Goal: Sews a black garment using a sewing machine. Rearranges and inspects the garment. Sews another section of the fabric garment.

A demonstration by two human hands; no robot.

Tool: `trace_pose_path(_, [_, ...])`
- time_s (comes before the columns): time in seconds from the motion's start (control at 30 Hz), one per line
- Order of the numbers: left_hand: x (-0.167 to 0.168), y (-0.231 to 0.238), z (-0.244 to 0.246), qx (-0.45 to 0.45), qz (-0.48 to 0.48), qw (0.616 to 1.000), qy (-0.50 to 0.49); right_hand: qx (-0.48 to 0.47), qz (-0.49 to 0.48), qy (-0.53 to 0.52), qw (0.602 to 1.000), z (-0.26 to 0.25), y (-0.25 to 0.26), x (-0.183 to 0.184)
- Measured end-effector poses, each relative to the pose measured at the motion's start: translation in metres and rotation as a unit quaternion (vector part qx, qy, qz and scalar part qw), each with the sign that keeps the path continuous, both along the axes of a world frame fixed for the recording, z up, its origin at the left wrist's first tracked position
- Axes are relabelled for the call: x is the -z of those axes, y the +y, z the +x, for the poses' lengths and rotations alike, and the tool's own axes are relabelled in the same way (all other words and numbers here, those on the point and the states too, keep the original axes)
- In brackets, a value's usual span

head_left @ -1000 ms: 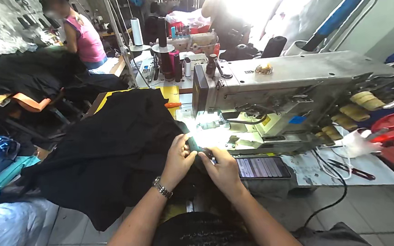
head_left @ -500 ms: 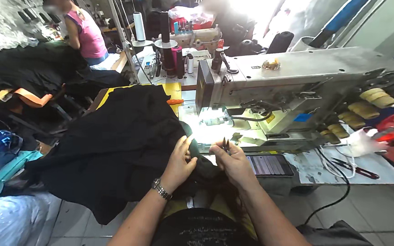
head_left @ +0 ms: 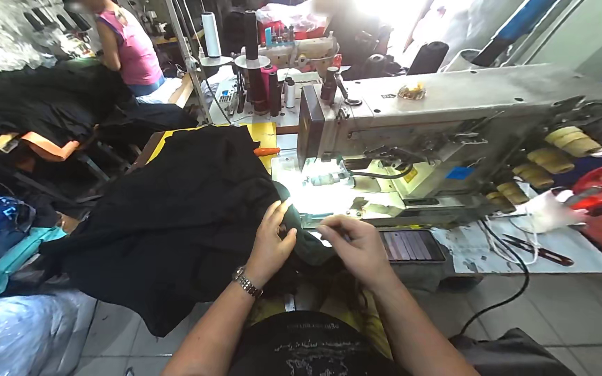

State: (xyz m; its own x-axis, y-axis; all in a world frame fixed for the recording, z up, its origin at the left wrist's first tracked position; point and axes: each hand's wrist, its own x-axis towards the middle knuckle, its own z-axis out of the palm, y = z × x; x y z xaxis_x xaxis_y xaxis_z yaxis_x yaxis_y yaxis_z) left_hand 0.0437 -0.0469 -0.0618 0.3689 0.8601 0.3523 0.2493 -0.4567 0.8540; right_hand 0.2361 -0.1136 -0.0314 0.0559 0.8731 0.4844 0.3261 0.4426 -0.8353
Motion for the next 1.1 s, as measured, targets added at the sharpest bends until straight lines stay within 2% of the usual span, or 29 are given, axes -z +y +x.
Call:
trace_pose_path(0.07, [-0.001,0.0,0.003,0.003,-0.014,1.0,-0.024,0.063,-0.038,-0.072,0.995,-0.012,0.009,0.01])
trace_pose_path(0.17, [-0.003,-0.001,0.006,0.005,-0.01,1.0,-0.025,0.116,-0.076,-0.116,0.984,-0.024,0.018,0.02])
trace_pose_path(0.43, [-0.005,-0.005,0.005,-0.012,0.024,0.999,0.045,0.171,-0.057,-0.212,0.961,-0.039,0.026,0.024])
trace_pose_path(0.57, [-0.003,-0.002,0.003,-0.001,0.015,1.0,0.025,0.172,-0.065,-0.181,0.966,-0.037,0.031,0.026])
trace_pose_path(0.8, [-0.002,0.004,0.001,-0.012,0.006,0.999,0.029,0.254,0.011,-0.09,0.963,-0.02,0.022,0.019])
trace_pose_path(0.87, [-0.004,0.005,0.003,-0.015,0.009,0.999,0.038,0.235,0.038,-0.049,0.97,-0.02,0.018,0.018])
trace_pose_path(1.0, [-0.002,0.006,0.004,-0.019,0.011,0.999,0.044,0.116,0.073,0.037,0.99,-0.016,0.008,0.013])
trace_pose_path(1.1, [-0.002,0.006,0.005,-0.018,0.009,0.999,0.041,0.058,0.037,0.046,0.997,-0.014,0.009,0.01])
